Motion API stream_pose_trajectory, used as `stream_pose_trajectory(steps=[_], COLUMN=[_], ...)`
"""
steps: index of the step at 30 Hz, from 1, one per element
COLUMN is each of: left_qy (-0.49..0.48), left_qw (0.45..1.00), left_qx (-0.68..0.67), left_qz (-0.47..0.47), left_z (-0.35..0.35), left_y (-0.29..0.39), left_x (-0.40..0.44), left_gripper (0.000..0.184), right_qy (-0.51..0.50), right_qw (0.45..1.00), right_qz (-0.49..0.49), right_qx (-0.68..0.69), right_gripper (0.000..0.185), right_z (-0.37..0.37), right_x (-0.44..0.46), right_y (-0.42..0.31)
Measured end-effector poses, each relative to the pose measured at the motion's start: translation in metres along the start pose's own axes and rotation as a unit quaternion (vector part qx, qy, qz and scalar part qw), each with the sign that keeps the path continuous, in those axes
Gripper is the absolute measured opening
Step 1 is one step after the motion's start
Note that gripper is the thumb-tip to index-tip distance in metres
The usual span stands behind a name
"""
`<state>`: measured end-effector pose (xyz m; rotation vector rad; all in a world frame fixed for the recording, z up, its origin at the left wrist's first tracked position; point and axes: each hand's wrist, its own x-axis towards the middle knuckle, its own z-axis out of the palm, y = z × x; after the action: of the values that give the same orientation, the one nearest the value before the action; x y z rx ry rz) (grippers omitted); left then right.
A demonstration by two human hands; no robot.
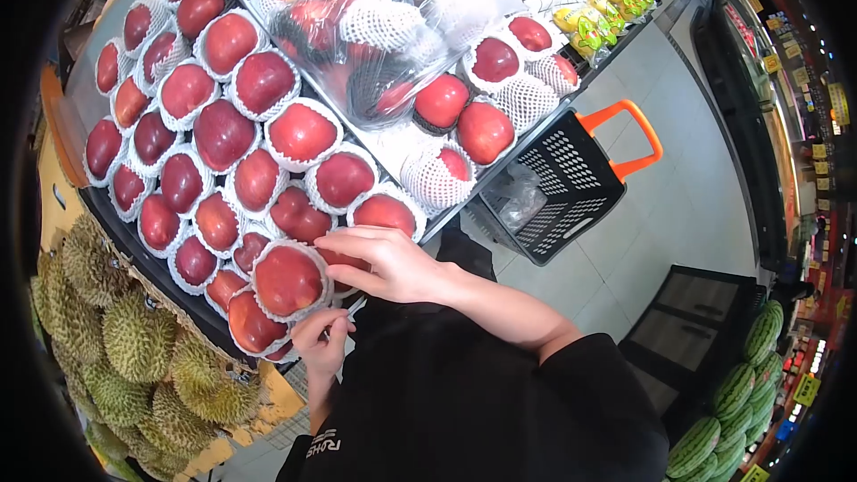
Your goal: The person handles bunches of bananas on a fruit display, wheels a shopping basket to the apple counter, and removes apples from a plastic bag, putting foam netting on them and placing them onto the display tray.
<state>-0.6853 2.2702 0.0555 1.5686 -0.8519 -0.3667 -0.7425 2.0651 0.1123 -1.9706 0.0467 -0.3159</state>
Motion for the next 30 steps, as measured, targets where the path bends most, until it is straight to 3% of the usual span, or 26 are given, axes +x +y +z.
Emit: stream_pose_trajectory(steps=[3,7,9,10,14,18,20,24,25,27,28,30], left_qy=[-0.002,0.064,0.087,0.092,0.177,0.200,0.186,0.114,0.120,0.115,0.106,0.101], left_qw=[1.000,0.998,0.996,0.995,0.979,0.974,0.978,0.986,0.985,0.978,0.971,0.961], left_qx=[-0.005,0.016,0.034,0.040,0.057,0.057,0.047,0.094,0.100,0.174,0.210,0.249], left_qz=[0.020,-0.016,-0.015,-0.017,-0.085,-0.091,-0.082,-0.078,-0.077,0.000,0.032,0.061], left_z=[0.017,0.050,0.067,0.079,0.121,0.154,0.171,0.201,0.209,0.219,0.218,0.217], left_y=[0.008,0.013,0.020,0.026,0.037,0.048,0.054,0.060,0.063,0.071,0.074,0.077], left_x=[0.015,0.035,0.047,0.056,0.090,0.122,0.143,0.188,0.203,0.237,0.251,0.280], left_gripper=[0.006,0.005,0.014,0.014,0.012,0.013,0.012,0.014,0.014,0.021,0.026,0.031], right_qy=[0.031,0.073,0.077,0.115,0.199,0.350,0.392,0.219,0.215,0.080,0.077,-0.112], right_qw=[0.999,0.997,0.996,0.991,0.967,0.928,0.914,0.973,0.975,0.967,0.967,0.953], right_qz=[-0.001,-0.026,-0.015,-0.047,0.000,-0.036,0.022,0.059,0.054,-0.051,-0.058,0.032], right_qx=[0.016,0.026,0.039,0.042,0.160,0.120,0.100,-0.035,-0.030,-0.238,-0.235,-0.280], right_gripper=[0.030,0.026,0.024,0.023,0.023,0.024,0.025,0.028,0.028,0.039,0.039,0.051], right_z=[-0.029,-0.083,-0.124,-0.143,-0.230,-0.313,-0.346,-0.382,-0.382,-0.376,-0.374,-0.365], right_x=[0.002,0.006,0.009,0.011,0.019,0.054,0.082,0.139,0.146,0.159,0.165,0.171], right_y=[0.005,0.020,0.025,0.030,0.051,0.076,0.082,0.126,0.136,0.156,0.159,0.158])
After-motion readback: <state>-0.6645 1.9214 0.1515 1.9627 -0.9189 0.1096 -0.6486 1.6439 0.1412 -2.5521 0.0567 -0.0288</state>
